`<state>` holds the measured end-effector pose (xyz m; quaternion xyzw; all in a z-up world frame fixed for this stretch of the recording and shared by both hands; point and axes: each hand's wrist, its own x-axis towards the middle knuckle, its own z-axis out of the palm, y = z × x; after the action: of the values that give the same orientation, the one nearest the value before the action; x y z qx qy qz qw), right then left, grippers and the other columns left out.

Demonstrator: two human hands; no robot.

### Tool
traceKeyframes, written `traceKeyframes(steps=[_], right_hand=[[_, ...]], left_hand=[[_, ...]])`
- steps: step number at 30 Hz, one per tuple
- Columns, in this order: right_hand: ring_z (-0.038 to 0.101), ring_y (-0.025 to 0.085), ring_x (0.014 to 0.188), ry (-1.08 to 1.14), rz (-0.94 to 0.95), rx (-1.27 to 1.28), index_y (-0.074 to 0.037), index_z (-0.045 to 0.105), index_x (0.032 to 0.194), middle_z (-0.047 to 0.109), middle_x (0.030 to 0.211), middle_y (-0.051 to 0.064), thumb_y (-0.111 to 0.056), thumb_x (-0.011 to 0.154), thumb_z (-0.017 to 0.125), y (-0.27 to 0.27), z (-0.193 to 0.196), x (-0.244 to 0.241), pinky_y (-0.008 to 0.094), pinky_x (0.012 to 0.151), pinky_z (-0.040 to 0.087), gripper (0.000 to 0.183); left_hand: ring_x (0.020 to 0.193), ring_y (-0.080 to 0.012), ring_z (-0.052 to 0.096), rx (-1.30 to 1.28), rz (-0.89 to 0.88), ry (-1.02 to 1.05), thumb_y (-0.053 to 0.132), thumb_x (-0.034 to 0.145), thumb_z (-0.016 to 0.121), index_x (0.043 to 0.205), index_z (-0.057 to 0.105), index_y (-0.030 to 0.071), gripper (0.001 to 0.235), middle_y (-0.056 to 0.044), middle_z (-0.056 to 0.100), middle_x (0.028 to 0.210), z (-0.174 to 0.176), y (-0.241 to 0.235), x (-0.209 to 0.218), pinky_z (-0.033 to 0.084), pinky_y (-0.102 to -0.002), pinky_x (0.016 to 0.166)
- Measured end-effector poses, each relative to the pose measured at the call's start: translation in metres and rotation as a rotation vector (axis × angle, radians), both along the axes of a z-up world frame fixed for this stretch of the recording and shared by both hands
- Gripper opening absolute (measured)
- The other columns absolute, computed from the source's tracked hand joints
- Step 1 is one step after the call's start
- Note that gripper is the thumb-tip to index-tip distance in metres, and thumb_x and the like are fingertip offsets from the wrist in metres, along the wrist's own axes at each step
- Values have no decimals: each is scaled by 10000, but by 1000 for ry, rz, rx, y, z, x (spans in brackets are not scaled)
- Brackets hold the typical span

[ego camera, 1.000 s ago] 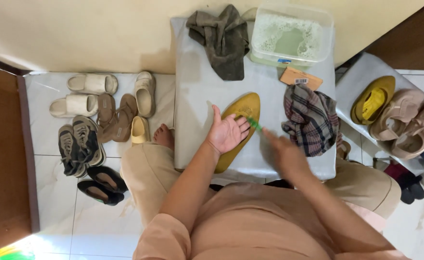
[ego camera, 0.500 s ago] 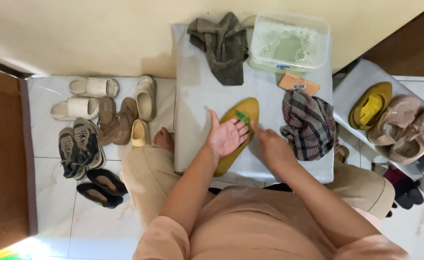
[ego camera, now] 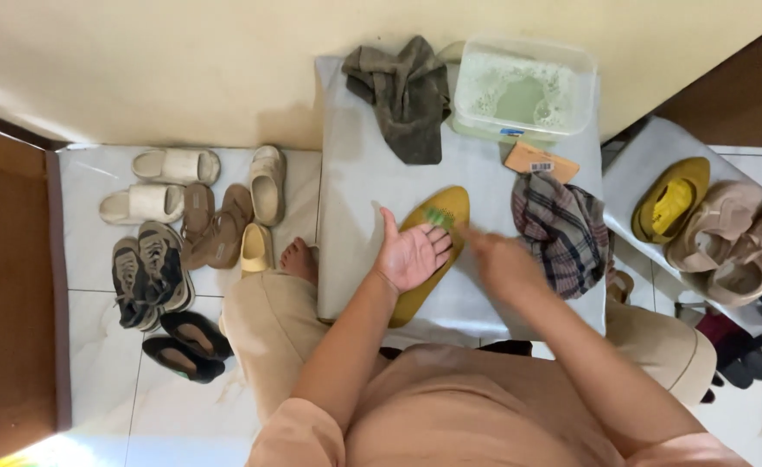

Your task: The person cleans a yellow slip-on shoe using a green toothbrush and a cloth. They scrub the shoe's upper and sole, dip the brush into a container of soapy water, and wipe the shoe with a cloth.

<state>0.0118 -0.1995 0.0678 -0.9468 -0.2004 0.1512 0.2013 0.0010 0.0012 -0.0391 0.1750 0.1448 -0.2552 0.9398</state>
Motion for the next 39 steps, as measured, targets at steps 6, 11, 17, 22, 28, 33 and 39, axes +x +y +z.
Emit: traceKeyframes(steps=[6,11,17,22,28,33,39], right_hand=[[701,456,918,-56,-29,-38,-333,531,1519,695,1014,207,-163,1003,462,-7,-27,-24,553,779,583,547],[707,439,948,-9,-89,17,-376,640,1395,720,1030,161,-228,986,504,-18,-21,-10,530,806,582,456],[711,433,923,-76,-81,0,-363,565,1486,711,990,186,-184,989,499,-12,-26,-27,532,805,588,532],[720,383,951,36,-70,115,-406,616,1426,747,1012,125,-202,966,547,-17,-19,-21,481,764,600,507],[706,456,929,-135,-100,67,-226,665,1386,731,995,218,-177,982,520,-6,-24,-4,569,816,574,433],[711,398,986,127,-150,76,-478,625,1389,756,1031,99,-210,941,544,-11,-8,-11,535,842,586,528],[745,366,896,-112,-35,-192,-325,578,1467,734,982,130,-245,986,496,-4,-20,10,495,789,614,495]], left_hand=[[1588,-361,70,-30,2,8,1084,648,153,1624,135,149,1352,-125,18,1732,28,1,-1,71,-499,1277],[1358,-343,304,-40,28,20,1071,661,185,1362,313,101,1204,-124,280,1419,28,1,1,208,-480,1182],[1381,-326,339,-33,24,-2,1080,659,208,1401,379,143,1208,-73,346,1389,4,0,5,213,-472,1211],[1186,-292,573,-49,20,10,1063,686,255,1099,579,135,1066,-48,559,1074,15,2,2,365,-413,1133],[1578,-365,-43,-24,8,4,1084,657,179,1630,-26,127,1380,-123,-147,1716,2,1,3,3,-500,1280],[1588,-378,30,-53,13,13,1073,685,185,1626,-24,140,1341,-160,-56,1725,7,1,1,27,-521,1278],[1575,-369,-83,-16,8,16,1064,697,145,1614,-110,109,1348,-137,-190,1700,13,-1,1,-38,-509,1273]])
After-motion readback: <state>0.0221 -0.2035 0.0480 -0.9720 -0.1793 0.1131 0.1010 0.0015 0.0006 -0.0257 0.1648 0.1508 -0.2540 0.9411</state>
